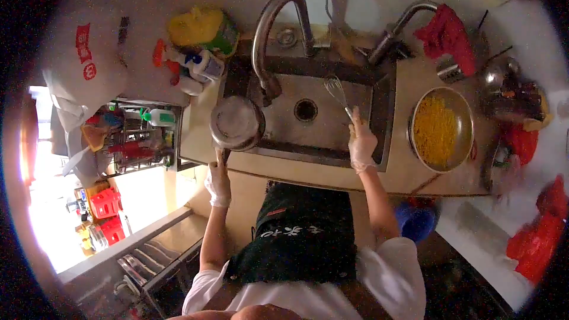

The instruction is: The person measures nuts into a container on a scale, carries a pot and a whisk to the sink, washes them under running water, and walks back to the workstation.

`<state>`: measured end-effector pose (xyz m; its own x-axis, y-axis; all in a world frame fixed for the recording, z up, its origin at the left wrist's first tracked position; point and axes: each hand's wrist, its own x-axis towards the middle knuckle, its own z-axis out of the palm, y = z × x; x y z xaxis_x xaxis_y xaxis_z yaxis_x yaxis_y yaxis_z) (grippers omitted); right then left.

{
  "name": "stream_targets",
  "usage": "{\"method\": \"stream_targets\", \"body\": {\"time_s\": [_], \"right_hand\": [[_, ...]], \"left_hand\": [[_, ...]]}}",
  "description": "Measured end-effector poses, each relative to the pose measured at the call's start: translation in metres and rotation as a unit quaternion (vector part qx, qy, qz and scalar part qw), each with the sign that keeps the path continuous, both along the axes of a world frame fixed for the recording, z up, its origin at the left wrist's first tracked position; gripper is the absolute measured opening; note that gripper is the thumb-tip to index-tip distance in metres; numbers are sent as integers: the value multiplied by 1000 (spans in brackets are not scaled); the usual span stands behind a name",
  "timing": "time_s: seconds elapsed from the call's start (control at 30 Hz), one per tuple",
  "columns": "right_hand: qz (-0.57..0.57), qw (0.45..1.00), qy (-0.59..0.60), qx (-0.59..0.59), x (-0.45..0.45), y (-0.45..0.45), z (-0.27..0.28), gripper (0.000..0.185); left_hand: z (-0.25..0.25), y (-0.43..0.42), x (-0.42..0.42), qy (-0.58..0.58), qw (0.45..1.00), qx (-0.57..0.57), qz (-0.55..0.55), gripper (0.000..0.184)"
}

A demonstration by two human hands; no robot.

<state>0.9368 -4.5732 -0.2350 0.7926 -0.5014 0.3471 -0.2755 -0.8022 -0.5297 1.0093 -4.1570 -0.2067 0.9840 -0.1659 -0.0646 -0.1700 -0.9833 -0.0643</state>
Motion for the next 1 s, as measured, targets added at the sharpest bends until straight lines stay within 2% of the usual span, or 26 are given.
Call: {"method": "stream_targets", "body": {"time_s": [0.03, 0.1, 0.13, 0.17, 0.2, 0.23, 0.27, 0.33, 0.4, 0.47, 0.53, 0.63, 0.7, 0.73, 0.83, 0.87, 0.93, 1.0], "right_hand": [[2, 1000, 11, -17, -7, 1, -1, 59], [-14, 998, 47, 30, -24, 11, 1, 57], [-22, 998, 43, 38, -31, 20, 3, 55], [-30, 998, 37, 46, -35, 29, 5, 53], [6, 1000, -5, -26, -37, 38, 2, 53], [36, 999, 20, 17, -38, 57, 21, 51], [61, 997, 41, 9, -39, 76, 29, 51], [95, 992, 77, -12, -31, 110, 35, 49], [104, 986, 128, -7, -21, 141, 28, 46], [67, 982, 152, 89, -10, 163, 13, 44], [53, 968, 142, 199, -6, 172, 25, 44], [98, 990, 56, 87, -34, 167, 59, 55], [165, 959, 38, 228, -65, 145, 66, 56], [118, 900, 13, 420, -83, 135, 61, 55], [-44, 909, 152, 385, -139, 105, 29, 53], [-39, 917, 188, 349, -156, 102, 16, 53], [-2, 923, 254, 289, -173, 94, -14, 53], [65, 912, 321, 246, -182, 99, -46, 53]], "left_hand": [[-3, 3, -3, 4, 999, -37, -3, 71], [-11, 8, -5, 8, 993, -113, -9, 71], [-20, 9, -3, 77, 975, -209, 10, 62], [-27, 10, -2, 143, 941, -305, 40, 53], [-36, 12, 0, 200, 897, -387, 79, 45], [-23, -3, 1, 300, 826, -456, 142, 35], [-8, -18, 3, 383, 744, -502, 218, 25], [3, -35, 0, 458, 692, -519, 207, 18], [5, -45, -3, 481, 682, -527, 162, 17], [17, -54, -6, 497, 680, -525, 123, 15], [14, -56, -11, 499, 651, -559, 119, 14], [19, -52, -15, 512, 634, -570, 109, 15], [23, -41, -19, 510, 644, -559, 117, 16], [21, -33, -22, 512, 655, -542, 122, 16], [37, -9, -40, 490, 682, -529, 125, 18], [38, -1, -53, 463, 668, -561, 156, 20], [69, 19, -70, 455, 687, -540, 173, 22], [63, 56, -106, 440, 667, -560, 220, 22]]}}
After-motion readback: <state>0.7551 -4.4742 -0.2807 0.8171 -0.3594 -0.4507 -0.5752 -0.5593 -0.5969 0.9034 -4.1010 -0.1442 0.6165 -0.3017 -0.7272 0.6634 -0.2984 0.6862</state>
